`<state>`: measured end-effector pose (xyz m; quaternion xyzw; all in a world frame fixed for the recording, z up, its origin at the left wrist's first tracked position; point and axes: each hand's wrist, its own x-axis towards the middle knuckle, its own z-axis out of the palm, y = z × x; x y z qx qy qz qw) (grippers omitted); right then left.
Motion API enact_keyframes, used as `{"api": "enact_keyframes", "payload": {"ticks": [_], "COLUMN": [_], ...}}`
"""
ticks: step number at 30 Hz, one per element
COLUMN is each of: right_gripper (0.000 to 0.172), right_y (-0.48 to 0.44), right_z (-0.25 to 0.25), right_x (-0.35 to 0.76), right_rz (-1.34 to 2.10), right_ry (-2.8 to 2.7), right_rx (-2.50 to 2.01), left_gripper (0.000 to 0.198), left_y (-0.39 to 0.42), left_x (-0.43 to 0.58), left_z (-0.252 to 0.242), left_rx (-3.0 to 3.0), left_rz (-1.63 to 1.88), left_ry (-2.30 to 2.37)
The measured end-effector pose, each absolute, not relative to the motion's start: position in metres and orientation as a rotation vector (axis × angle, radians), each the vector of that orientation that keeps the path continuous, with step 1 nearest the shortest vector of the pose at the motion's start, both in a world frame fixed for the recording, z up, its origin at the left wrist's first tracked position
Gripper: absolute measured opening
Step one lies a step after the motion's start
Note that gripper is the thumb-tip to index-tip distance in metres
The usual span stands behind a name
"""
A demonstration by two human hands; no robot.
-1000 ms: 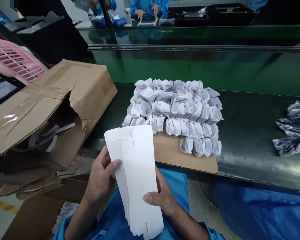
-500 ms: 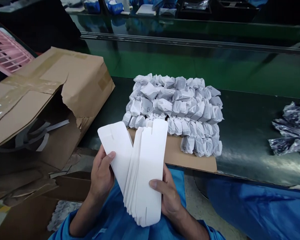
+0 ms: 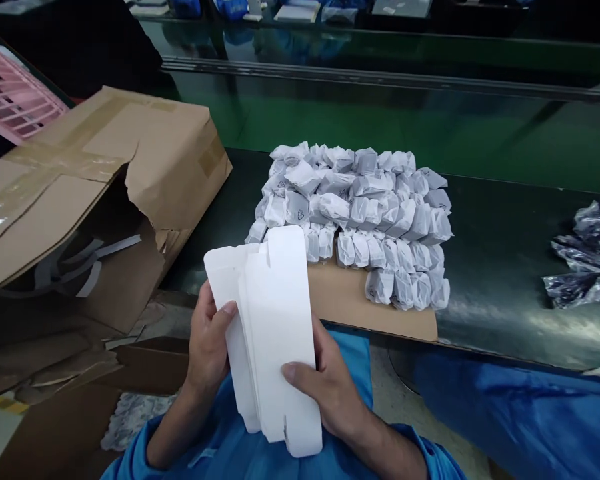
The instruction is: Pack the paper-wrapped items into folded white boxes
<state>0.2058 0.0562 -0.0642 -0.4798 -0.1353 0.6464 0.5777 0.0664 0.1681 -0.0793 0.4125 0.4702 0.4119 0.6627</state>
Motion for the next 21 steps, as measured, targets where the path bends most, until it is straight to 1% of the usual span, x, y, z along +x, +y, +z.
{"api": "enact_keyframes", "payload": {"ticks": [4,9,15,18,21], "right_gripper": [0.059,0.048,0.044,0.045,0.042], "right_y": [0.055,0.052,0.051,0.047,0.044], "right_z": [-0.072,-0.072,-0.07,-0.073,-0.079], "right_x": [0.201,0.2,0.196,0.198,0.202], "right_rz": [1.515,1.465,1.42,1.392,1.407], "right_ry": [-0.289,-0.291,-0.252,-0.193,-0.081], "right_rx": [-1.164,-1.189,-1.201,-1.183,-1.159], "left_gripper": [0.074,0.075,0.061,0.059,0.06], "left_y": [0.161,0.16,0.153,0.149,0.147], "left_x": [0.062,0.06,0.061,0.058,0.055], "left_z": [-0.089,-0.096,-0.099,-0.104,-0.111], "left_rx": [0.898,0.942,0.843,0.787,0.718], "left_rz": [0.86,0.886,0.932,0.986,1.008], "left_ry": [1.103,1.121,1.087,1.193,1.276]}}
